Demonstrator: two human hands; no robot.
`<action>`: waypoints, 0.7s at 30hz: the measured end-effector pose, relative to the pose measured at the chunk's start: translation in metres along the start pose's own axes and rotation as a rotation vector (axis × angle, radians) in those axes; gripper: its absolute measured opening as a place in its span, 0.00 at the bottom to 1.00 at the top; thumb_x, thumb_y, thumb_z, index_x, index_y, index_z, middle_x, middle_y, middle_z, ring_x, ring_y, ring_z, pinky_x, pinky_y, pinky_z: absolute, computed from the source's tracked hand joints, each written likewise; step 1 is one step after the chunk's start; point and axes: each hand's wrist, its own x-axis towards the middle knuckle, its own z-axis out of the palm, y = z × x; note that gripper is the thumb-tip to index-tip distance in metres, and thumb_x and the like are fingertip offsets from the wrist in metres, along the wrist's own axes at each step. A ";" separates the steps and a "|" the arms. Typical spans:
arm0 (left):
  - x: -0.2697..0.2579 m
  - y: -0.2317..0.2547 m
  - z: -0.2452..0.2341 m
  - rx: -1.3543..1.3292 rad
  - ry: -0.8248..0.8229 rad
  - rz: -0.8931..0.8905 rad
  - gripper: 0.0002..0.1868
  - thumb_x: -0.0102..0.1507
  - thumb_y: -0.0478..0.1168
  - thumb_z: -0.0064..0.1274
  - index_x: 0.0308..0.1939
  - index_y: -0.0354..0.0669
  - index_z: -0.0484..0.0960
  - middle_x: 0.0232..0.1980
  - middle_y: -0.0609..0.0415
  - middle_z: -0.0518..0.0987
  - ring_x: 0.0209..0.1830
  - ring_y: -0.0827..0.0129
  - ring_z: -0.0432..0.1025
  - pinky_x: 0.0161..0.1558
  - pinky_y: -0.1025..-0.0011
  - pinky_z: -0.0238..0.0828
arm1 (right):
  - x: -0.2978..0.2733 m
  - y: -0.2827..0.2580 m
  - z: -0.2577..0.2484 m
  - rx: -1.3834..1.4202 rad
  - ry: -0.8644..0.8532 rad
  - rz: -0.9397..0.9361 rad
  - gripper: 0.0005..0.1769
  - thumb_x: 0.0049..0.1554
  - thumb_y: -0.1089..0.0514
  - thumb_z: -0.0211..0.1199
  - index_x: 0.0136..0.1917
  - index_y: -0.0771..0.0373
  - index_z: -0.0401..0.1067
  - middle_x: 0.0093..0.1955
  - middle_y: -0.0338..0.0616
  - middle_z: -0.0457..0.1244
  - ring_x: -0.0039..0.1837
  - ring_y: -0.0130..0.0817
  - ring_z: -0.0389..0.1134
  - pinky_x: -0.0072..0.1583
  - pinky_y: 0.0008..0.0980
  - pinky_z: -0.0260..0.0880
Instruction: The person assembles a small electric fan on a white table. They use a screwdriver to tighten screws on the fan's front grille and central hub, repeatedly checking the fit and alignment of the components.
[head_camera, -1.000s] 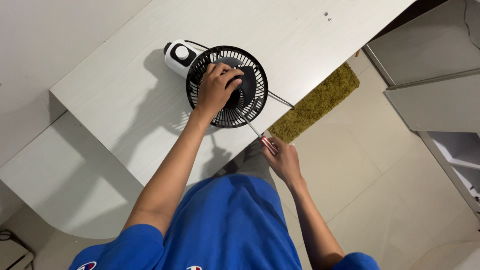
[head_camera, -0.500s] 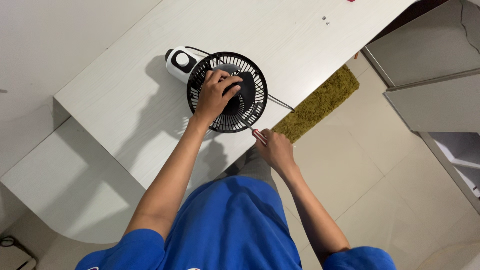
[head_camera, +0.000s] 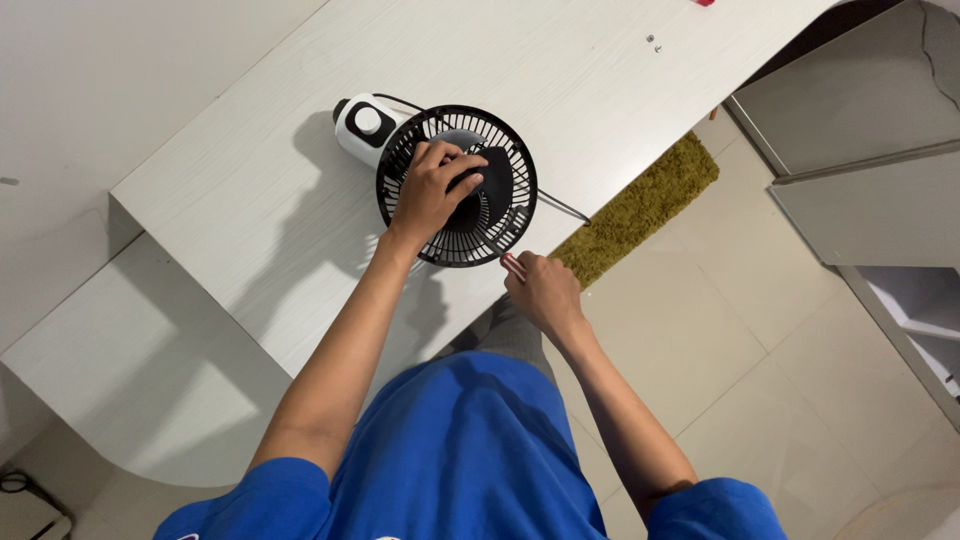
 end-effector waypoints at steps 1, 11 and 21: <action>-0.001 0.000 0.000 -0.006 0.004 0.004 0.13 0.67 0.51 0.57 0.51 0.54 0.87 0.47 0.56 0.77 0.51 0.62 0.68 0.56 0.62 0.73 | 0.000 0.000 0.000 -0.003 0.001 0.005 0.13 0.53 0.56 0.62 0.48 0.65 0.78 0.33 0.58 0.68 0.38 0.57 0.73 0.45 0.53 0.74; 0.001 0.000 0.001 0.000 0.008 0.006 0.13 0.67 0.52 0.57 0.51 0.54 0.87 0.46 0.56 0.77 0.51 0.61 0.68 0.56 0.61 0.73 | 0.001 -0.006 -0.002 -0.030 -0.003 0.009 0.12 0.53 0.55 0.63 0.46 0.65 0.78 0.33 0.58 0.69 0.38 0.57 0.73 0.45 0.52 0.74; 0.001 0.001 0.001 0.000 0.012 0.005 0.12 0.66 0.50 0.58 0.51 0.55 0.88 0.46 0.57 0.78 0.52 0.61 0.68 0.58 0.60 0.73 | 0.009 -0.018 -0.013 0.039 0.059 -0.069 0.13 0.51 0.57 0.65 0.46 0.67 0.77 0.35 0.60 0.69 0.41 0.59 0.73 0.46 0.52 0.74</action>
